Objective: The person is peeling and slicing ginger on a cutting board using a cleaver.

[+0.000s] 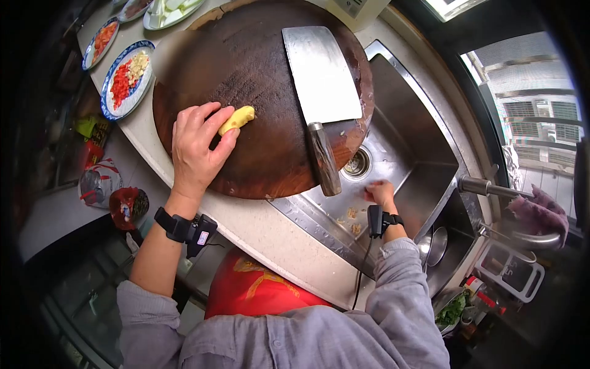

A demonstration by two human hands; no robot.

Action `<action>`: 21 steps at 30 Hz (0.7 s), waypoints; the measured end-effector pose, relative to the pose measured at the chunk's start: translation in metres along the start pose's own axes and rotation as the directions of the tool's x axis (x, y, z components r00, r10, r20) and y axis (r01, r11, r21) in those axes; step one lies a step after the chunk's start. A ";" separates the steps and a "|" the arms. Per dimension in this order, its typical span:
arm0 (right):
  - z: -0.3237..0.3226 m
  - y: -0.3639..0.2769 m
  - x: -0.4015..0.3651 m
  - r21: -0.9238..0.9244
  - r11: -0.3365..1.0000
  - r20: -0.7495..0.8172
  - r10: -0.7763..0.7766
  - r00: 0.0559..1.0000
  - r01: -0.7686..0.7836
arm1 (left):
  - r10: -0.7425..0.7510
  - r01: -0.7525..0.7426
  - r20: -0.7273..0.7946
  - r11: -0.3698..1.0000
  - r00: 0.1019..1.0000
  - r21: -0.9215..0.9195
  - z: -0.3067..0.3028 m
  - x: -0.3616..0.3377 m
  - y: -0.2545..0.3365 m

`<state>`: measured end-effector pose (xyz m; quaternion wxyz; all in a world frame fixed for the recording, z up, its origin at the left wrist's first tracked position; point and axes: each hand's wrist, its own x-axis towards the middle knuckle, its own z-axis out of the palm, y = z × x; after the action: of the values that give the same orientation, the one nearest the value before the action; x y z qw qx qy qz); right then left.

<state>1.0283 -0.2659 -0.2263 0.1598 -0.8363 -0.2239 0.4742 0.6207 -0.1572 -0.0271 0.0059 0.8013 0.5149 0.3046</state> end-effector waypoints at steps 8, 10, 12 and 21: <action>-0.025 -0.006 -0.054 -0.461 0.887 0.407 0.221 0.886 -0.010 | -0.029 0.029 -0.012 0.999 1.000 -0.024 0.000 -0.001 0.002; -0.027 0.004 -0.078 -0.211 0.919 0.408 0.392 0.825 -0.333 | -0.021 0.021 -0.022 1.000 1.000 -0.015 0.001 -0.002 0.000; -0.016 0.004 -0.088 -0.135 0.886 0.437 0.456 0.776 -0.444 | -0.030 0.029 -0.033 0.999 0.999 -0.012 0.001 -0.003 -0.001; 0.014 -0.024 -0.020 0.356 0.844 0.540 0.165 0.825 -0.402 | -0.008 0.008 -0.062 1.000 0.998 -0.010 0.001 -0.003 -0.002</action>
<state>1.0019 -0.2552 -0.2069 0.2146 -0.6517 -0.0089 0.7274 0.6190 -0.1583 -0.0296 -0.0050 0.7894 0.5165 0.3317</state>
